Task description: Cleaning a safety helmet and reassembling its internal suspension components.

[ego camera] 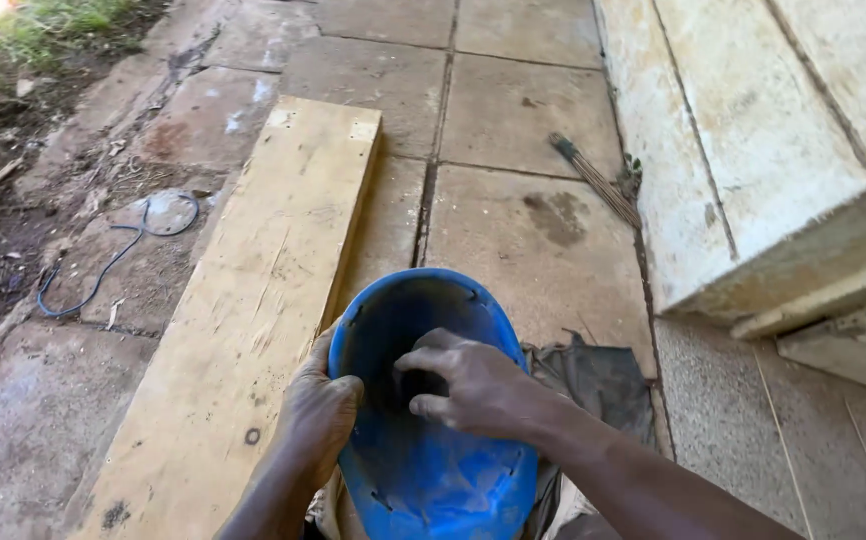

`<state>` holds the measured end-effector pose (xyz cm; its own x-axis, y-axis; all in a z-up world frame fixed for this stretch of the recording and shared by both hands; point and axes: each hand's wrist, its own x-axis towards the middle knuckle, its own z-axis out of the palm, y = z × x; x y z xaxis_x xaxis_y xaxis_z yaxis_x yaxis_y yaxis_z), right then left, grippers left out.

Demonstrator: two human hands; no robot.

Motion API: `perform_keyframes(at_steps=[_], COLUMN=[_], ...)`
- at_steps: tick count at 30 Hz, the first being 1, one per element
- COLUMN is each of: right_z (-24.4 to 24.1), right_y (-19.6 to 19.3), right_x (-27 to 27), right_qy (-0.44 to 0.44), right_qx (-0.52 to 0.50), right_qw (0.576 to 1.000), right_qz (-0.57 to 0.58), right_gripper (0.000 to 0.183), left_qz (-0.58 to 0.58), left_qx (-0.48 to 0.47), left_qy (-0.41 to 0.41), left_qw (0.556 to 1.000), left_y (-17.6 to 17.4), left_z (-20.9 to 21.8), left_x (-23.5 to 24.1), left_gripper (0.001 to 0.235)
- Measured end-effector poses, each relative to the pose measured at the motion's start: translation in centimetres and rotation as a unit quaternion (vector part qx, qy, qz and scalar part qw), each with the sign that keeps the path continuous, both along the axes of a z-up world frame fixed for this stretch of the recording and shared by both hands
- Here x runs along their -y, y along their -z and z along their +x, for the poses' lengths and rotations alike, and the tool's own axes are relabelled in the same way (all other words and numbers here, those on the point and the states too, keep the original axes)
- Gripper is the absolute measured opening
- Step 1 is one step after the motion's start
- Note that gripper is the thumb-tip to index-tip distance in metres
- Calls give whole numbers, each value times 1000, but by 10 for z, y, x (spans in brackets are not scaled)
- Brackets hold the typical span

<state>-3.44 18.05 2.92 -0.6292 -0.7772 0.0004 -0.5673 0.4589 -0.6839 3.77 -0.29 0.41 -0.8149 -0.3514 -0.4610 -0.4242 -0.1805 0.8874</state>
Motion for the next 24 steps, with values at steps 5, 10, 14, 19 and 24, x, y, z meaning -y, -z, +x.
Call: perform_keyframes(at_steps=[5,10,14,19,24], right_z=[-6,-2,17,20,-38], right_y=[27,34,15,33,130], right_x=[11,15,17,27,9], right_qy=[35,138,28,50,270], right_qx=[-29,-135,163,427,-161], right_qw=[992,965,959,888,948], right_qz=[122,175,230,162,42], right_gripper=[47,31,33,37,20], left_qz=[-10,-51,-123,-117,-173], left_qx=[-4,-18,-96,-201,-171], left_qy=[1,-10,-35,-25,11], left_qw=[1000,998,987,972,970], left_y=[-4,-22,-5,7,13], left_z=[-2,-1,4,4,7], left_x=[-12,-21,-8,-7,-30], left_gripper=[71,70,74,76,70])
